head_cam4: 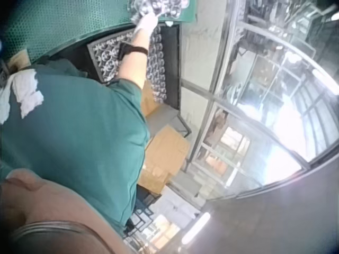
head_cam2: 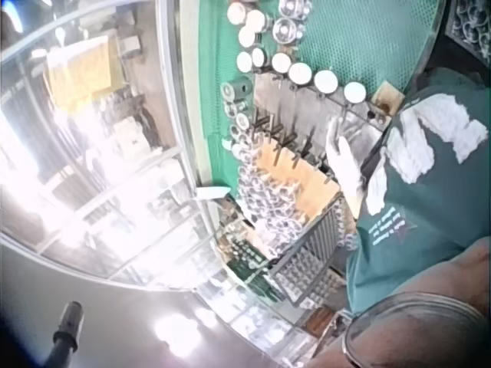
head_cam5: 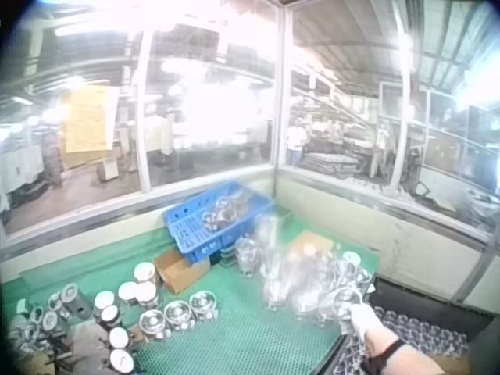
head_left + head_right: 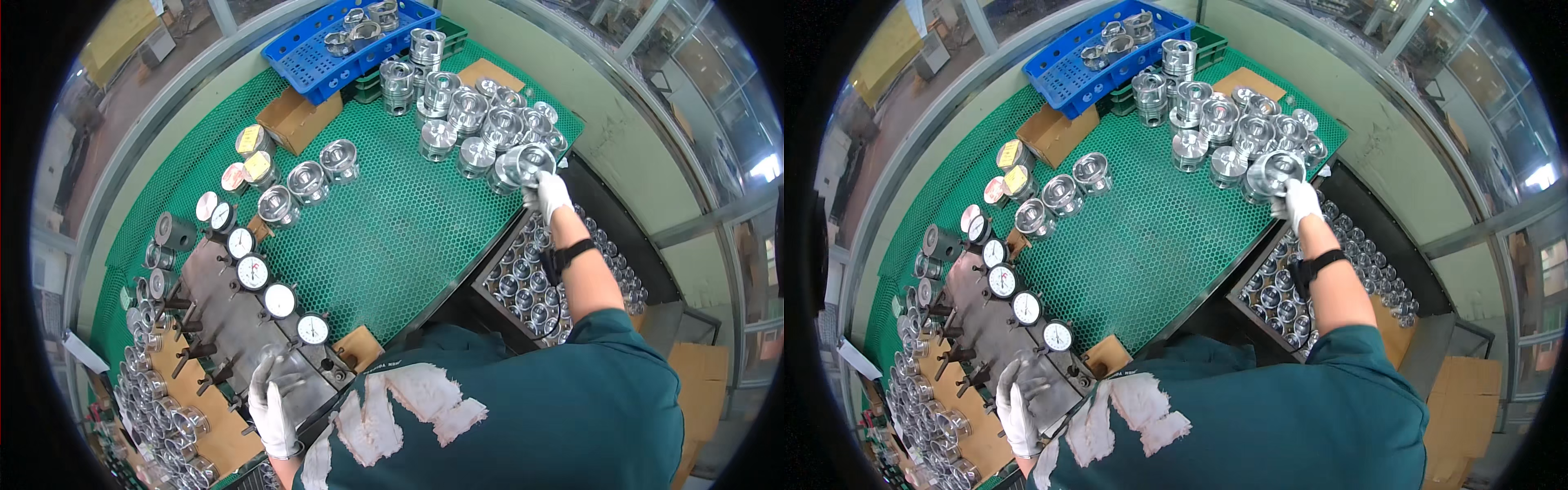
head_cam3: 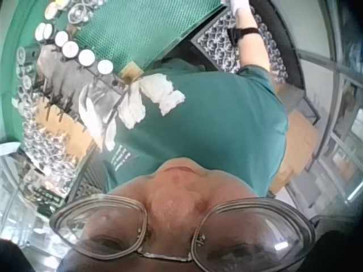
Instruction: Measure the dimensions of metal pistons using a testing jig with multiple dial indicators, then organize them into storage bins.
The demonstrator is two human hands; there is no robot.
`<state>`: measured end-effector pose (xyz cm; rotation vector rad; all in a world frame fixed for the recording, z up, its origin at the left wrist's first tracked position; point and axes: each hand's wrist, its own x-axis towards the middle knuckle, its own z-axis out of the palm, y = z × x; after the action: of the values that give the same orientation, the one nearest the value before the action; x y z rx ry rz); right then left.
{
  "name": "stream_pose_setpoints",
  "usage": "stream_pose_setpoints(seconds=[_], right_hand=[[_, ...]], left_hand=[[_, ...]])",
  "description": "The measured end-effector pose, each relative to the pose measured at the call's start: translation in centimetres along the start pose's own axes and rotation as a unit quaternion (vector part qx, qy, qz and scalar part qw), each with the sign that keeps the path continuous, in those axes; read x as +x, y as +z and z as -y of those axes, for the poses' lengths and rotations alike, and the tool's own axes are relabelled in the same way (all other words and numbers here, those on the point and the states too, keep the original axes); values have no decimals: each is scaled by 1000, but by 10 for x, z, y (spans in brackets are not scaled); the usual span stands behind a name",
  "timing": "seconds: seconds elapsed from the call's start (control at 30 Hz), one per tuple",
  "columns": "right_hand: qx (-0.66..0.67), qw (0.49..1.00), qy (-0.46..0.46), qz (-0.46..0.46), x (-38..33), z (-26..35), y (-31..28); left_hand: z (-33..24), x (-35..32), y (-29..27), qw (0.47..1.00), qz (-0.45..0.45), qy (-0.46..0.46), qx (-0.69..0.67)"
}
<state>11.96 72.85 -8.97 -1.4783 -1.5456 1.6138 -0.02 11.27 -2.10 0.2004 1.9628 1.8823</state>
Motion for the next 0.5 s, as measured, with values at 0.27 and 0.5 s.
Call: stream_pose_setpoints(seconds=[0.27,0.5], right_hand=[[-25,991,134,8,78,8,-3],[53,997,23,-47,36,1,-5]], left_hand=[[-13,-12,-12,997,-62,-9,45],[3,-12,-135,881,-366,111,278]])
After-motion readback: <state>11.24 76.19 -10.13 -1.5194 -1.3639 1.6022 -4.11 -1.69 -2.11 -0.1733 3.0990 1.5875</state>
